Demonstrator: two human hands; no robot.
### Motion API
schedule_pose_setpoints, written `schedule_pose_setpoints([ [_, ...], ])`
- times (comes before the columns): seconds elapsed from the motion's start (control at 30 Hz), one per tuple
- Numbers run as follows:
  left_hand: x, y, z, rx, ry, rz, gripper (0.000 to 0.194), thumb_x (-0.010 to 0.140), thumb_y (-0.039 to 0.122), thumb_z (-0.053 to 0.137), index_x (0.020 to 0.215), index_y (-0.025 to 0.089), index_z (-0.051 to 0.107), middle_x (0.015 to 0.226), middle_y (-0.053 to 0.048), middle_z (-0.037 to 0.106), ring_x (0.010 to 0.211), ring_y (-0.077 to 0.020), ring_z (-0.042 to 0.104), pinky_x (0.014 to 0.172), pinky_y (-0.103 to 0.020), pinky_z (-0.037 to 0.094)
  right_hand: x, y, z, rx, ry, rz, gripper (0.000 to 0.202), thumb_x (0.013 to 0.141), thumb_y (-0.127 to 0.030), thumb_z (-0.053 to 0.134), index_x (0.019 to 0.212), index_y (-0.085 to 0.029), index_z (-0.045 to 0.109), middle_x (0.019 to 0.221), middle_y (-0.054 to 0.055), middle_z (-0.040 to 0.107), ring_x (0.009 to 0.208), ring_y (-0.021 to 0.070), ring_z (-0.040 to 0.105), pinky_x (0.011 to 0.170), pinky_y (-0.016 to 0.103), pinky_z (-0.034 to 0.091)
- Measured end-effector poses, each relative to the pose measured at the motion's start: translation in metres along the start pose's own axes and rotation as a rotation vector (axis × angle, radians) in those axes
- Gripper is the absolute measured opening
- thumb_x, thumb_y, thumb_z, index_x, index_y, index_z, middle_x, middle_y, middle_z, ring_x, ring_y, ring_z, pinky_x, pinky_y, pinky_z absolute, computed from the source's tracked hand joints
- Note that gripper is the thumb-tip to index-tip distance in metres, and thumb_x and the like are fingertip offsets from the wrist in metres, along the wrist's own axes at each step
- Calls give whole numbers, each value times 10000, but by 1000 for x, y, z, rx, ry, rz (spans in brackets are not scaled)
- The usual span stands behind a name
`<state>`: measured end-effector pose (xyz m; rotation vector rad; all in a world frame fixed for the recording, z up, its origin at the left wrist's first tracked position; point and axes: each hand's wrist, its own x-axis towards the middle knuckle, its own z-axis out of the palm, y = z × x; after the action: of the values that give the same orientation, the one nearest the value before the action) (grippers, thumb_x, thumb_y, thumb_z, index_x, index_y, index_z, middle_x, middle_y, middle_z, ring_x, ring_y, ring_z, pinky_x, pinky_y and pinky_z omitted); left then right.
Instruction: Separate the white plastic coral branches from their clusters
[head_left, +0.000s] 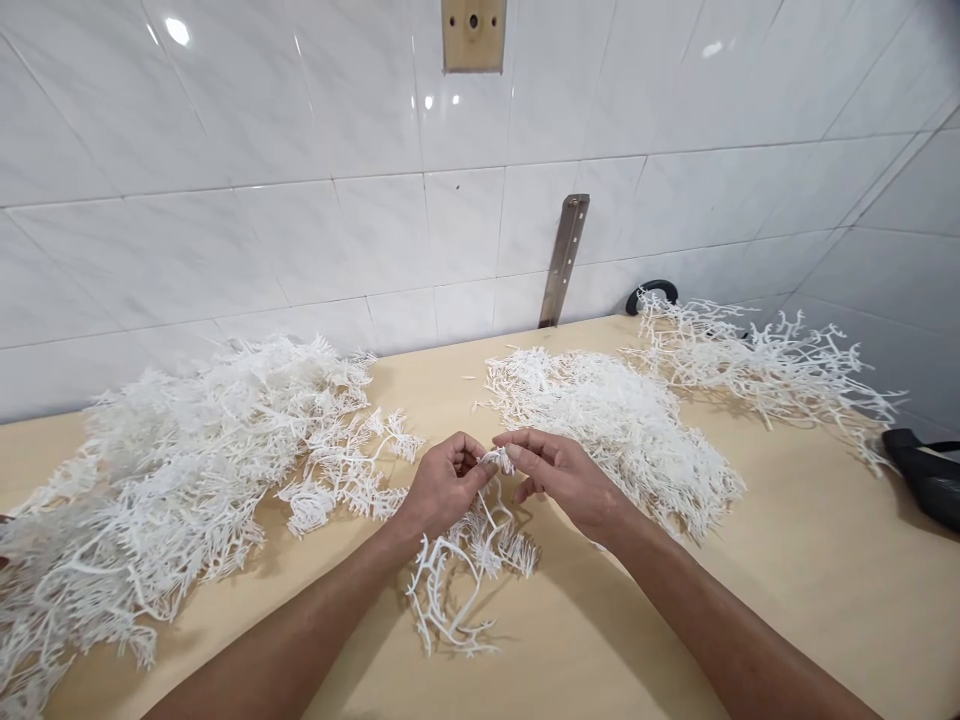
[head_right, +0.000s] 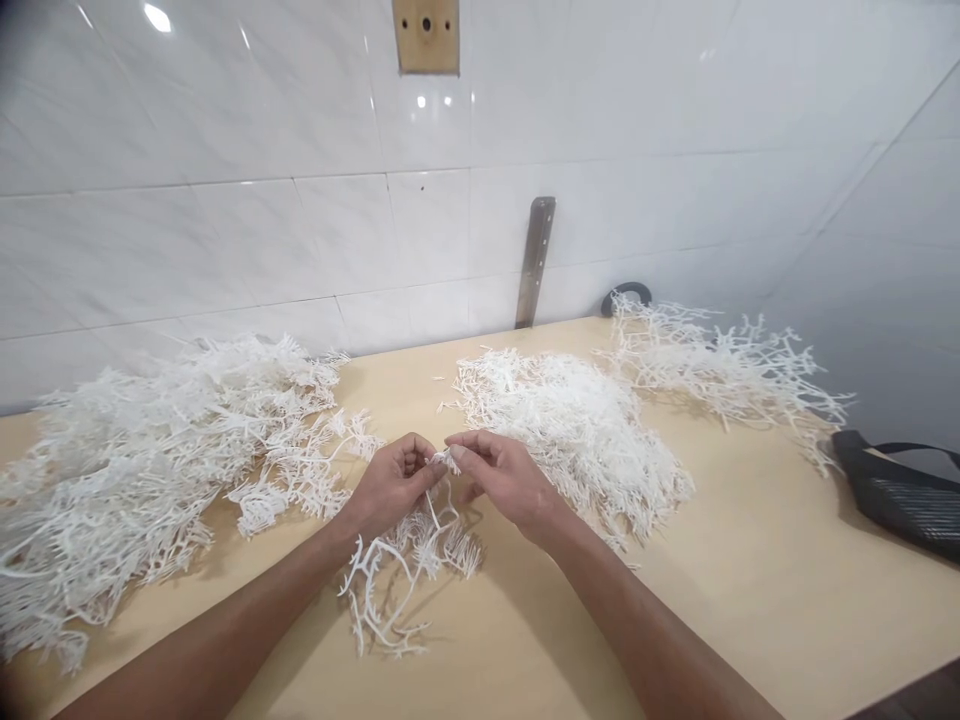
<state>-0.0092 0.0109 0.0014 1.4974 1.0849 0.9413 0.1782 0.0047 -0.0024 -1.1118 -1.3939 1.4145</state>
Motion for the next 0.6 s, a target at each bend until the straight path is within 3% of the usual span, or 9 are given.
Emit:
schedule_pose_setpoints([
  [0.37, 2, -2, 0, -100, -54, -78, 407, 733, 505, 759, 785, 176, 525, 572, 61, 509, 456, -80, 461, 454, -221, 387, 2, 6, -2, -75, -60, -58, 345, 848, -432, 706, 1085, -191, 636, 800, 9, 630, 613, 146, 639, 566, 292, 534],
  [0.6, -1, 2, 1, 38, -41, -19, 339, 736, 421, 757, 741, 167, 533, 589, 61, 485, 504, -63, 394, 478, -201, 303, 0, 3, 3, -146, -11, -69, 165, 886, -324, 598, 970, -186, 633, 760, -3, 620, 550, 128, 614, 524, 273, 523],
])
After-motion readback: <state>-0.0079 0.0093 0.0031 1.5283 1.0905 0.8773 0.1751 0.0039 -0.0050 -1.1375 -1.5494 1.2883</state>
